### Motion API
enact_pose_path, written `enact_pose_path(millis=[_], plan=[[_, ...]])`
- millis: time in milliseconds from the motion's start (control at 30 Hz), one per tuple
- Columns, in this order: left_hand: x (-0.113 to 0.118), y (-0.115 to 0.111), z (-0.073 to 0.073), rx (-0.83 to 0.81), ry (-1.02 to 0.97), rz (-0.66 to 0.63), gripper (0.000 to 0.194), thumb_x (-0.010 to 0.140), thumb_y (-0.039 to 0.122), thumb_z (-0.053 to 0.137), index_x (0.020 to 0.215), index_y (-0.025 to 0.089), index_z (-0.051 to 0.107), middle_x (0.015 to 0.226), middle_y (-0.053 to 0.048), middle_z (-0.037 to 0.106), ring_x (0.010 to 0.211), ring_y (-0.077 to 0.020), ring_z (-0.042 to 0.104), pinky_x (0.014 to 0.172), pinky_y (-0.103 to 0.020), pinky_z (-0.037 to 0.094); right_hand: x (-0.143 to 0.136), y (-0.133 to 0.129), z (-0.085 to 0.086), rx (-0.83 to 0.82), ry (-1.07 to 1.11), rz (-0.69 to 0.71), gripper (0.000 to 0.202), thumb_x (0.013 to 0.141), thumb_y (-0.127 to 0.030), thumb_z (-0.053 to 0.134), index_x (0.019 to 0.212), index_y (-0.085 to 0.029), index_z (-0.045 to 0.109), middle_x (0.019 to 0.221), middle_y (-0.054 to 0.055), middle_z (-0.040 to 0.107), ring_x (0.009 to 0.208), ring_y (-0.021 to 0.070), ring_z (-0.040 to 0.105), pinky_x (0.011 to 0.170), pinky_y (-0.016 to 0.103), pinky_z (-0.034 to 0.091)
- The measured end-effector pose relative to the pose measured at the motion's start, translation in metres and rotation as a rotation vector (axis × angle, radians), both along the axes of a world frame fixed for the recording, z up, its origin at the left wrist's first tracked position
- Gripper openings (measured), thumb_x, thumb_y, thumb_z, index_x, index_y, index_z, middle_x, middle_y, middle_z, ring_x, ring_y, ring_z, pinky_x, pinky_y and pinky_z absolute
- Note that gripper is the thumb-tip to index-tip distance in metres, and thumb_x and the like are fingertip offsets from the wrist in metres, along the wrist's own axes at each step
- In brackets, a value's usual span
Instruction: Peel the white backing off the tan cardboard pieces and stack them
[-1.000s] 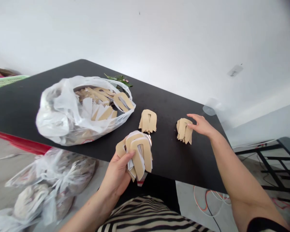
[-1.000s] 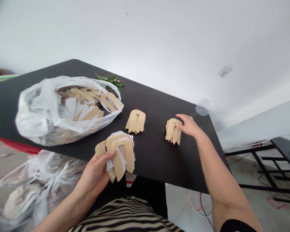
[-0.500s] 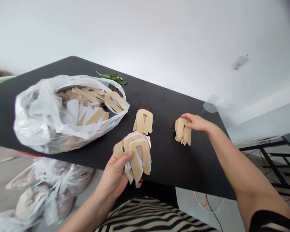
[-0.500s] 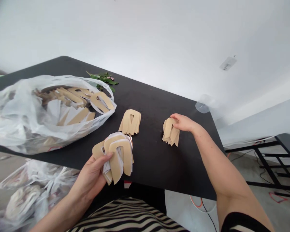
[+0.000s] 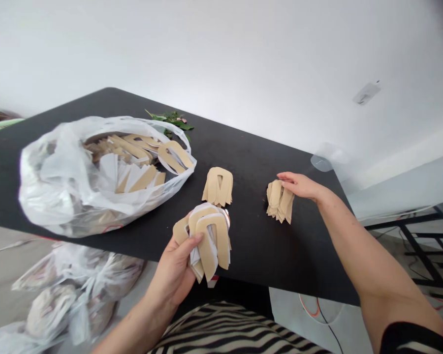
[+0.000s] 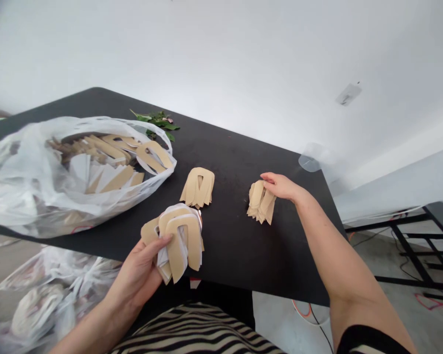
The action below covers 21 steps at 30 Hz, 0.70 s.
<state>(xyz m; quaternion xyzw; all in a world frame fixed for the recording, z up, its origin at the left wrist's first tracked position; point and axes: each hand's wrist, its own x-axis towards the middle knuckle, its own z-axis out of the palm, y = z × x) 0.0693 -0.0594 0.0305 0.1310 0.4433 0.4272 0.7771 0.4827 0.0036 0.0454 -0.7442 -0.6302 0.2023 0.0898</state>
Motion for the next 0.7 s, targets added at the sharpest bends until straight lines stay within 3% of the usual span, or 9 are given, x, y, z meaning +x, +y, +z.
enact_pose_path(millis=[200, 333, 533, 700], plan=[[-0.001, -0.001, -0.003, 0.0, -0.025, 0.026, 0.06, 0.074, 0.006, 0.079, 0.13, 0.02, 0.064, 0.114, -0.009, 0.078, 0.097, -0.0263, 0.077, 0.087, -0.036, 0.065, -0.011, 0.0, -0.001, 0.015, -0.008, 0.012, 0.042, 0.096, -0.032, 0.049, 0.133, -0.025, 0.066, 0.138, 0.006, 0.068, 0.125, 0.0262, 0.065, 0.107, 0.043, 0.052], [-0.001, -0.002, -0.003, 0.016, -0.046, 0.042, 0.068, 0.072, 0.005, 0.08, 0.135, 0.025, 0.061, 0.117, -0.007, 0.078, 0.093, -0.0253, 0.078, 0.081, -0.033, 0.066, -0.017, 0.002, -0.003, 0.024, -0.069, -0.029, 0.051, 0.097, -0.047, 0.05, 0.14, -0.021, 0.06, 0.148, 0.013, 0.059, 0.133, 0.0319, 0.058, 0.111, 0.048, 0.047], [-0.001, -0.004, -0.005, -0.004, -0.04, 0.006, 0.066, 0.071, 0.008, 0.081, 0.132, 0.021, 0.062, 0.104, -0.007, 0.08, 0.079, -0.0239, 0.078, 0.071, -0.033, 0.066, -0.032, 0.005, -0.013, -0.051, -0.178, -0.02, 0.071, 0.083, -0.068, 0.066, 0.137, -0.021, 0.063, 0.146, 0.017, 0.058, 0.135, 0.0387, 0.053, 0.113, 0.052, 0.042], [-0.003, -0.004, -0.008, 0.004, -0.022, -0.006, 0.064, 0.071, 0.009, 0.081, 0.132, 0.021, 0.063, 0.091, -0.005, 0.08, 0.072, -0.022, 0.077, 0.066, -0.03, 0.064, -0.043, 0.007, -0.018, -0.073, -0.27, -0.077, 0.077, 0.078, -0.068, 0.07, 0.135, -0.018, 0.062, 0.14, 0.021, 0.057, 0.126, 0.0421, 0.056, 0.106, 0.053, 0.045]])
